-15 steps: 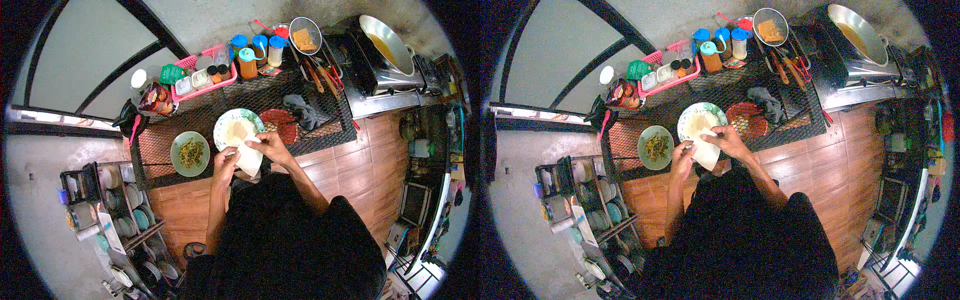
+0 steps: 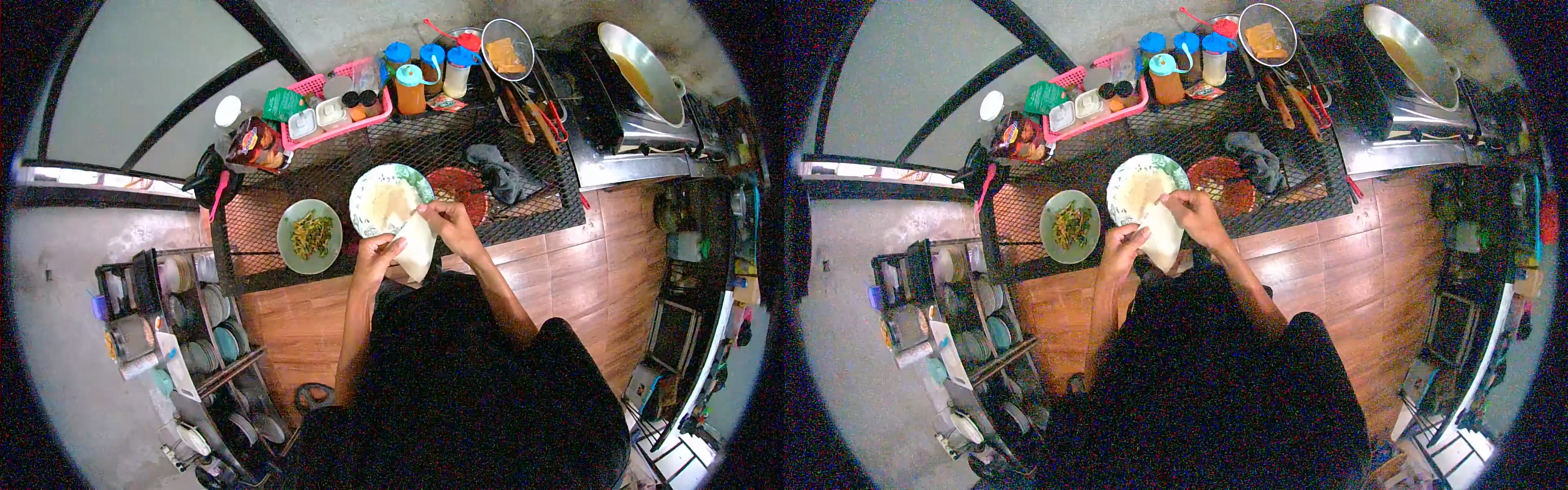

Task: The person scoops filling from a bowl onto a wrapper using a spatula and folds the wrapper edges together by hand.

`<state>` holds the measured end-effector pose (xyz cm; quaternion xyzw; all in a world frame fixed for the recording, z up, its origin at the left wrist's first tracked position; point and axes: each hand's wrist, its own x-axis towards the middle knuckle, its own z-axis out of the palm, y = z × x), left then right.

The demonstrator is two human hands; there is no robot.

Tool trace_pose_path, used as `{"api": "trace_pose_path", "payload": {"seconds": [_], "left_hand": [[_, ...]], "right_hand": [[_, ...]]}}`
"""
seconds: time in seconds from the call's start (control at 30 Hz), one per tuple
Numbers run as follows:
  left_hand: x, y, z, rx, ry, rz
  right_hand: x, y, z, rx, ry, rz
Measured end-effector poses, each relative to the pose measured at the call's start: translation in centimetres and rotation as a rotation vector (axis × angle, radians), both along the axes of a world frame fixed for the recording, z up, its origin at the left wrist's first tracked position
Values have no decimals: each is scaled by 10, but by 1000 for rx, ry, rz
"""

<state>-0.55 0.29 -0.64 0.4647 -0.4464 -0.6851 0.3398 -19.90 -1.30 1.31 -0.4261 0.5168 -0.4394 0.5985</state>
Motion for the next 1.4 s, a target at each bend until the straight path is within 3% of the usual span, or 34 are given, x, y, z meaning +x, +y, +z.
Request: {"api": "trace_pose_path", "payload": {"seconds": [0.13,0.2,0.27,0.4,0.57,0.83,0.93,1.13,1.23,1.33,1.4], "left_hand": [[-11,0,14,164,162,147],[-14,2,13,178,248,212],[-16,4,9,224,293,181],[-13,8,-9,169,172,-12],[-20,8,-1,130,185,193],[-8,8,4,224,262,165],[-3,6,18,196,329,194],[11,4,37,181,303,154],[14,2,41,157,305,141],[12,-1,41,20,441,136],[6,-2,47,-13,529,250]], "right_hand": [[-5,-2,3,80,-143,21],[-7,0,2,-115,11,100],[-7,0,7,-117,71,109],[-5,0,9,-136,135,158],[-21,0,-2,-114,183,207],[-18,3,6,-108,103,152],[-19,3,21,-28,-10,231],[-23,3,24,-159,-34,163],[-25,2,33,-226,-21,272],[-19,2,45,-321,-38,307],[-12,4,50,-345,-30,299]]}}
